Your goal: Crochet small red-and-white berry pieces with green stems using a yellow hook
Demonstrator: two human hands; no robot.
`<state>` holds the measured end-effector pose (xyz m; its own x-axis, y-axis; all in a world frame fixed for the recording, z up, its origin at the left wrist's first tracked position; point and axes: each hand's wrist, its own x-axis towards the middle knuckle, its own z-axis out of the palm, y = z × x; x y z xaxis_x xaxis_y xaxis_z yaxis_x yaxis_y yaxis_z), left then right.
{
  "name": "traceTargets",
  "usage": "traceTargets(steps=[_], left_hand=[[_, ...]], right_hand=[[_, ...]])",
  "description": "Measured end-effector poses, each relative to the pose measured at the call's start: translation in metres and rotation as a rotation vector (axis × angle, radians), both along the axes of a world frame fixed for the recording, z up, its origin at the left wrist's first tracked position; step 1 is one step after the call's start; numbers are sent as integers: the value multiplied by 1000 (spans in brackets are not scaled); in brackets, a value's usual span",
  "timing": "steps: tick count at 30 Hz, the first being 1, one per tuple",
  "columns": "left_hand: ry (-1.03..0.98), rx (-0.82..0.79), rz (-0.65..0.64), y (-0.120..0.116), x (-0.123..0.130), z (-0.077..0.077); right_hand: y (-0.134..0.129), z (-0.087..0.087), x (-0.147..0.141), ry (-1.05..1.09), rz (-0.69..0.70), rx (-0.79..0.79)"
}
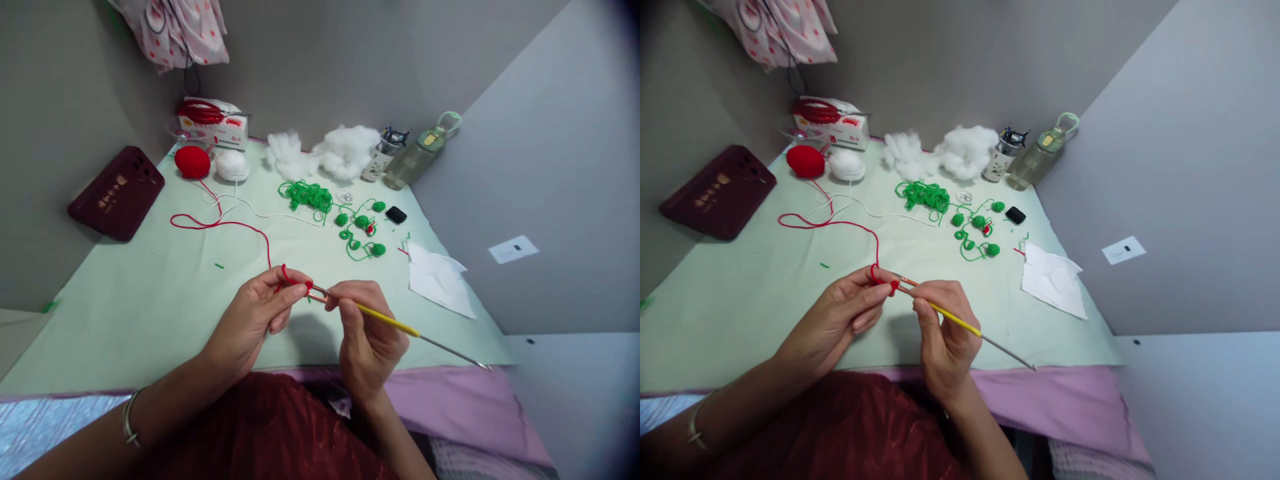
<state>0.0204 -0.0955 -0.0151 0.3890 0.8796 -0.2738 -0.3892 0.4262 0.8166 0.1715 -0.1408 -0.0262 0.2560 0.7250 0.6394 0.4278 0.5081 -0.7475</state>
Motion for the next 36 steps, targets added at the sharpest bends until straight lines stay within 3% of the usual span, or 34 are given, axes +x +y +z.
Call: traceTargets(steps=[8, 12, 20, 36], left_hand=[[21, 35, 39, 0, 1, 1], [17, 20, 37, 0, 1, 3], [14, 9, 25, -1, 0, 3], [101, 73, 17, -2, -6, -2]], right_hand=[[-2, 0, -2, -104, 14, 44], [3, -2, -4, 82, 30, -42], [11, -11, 0, 425, 208, -238], [6, -6, 2, 401, 211, -190]])
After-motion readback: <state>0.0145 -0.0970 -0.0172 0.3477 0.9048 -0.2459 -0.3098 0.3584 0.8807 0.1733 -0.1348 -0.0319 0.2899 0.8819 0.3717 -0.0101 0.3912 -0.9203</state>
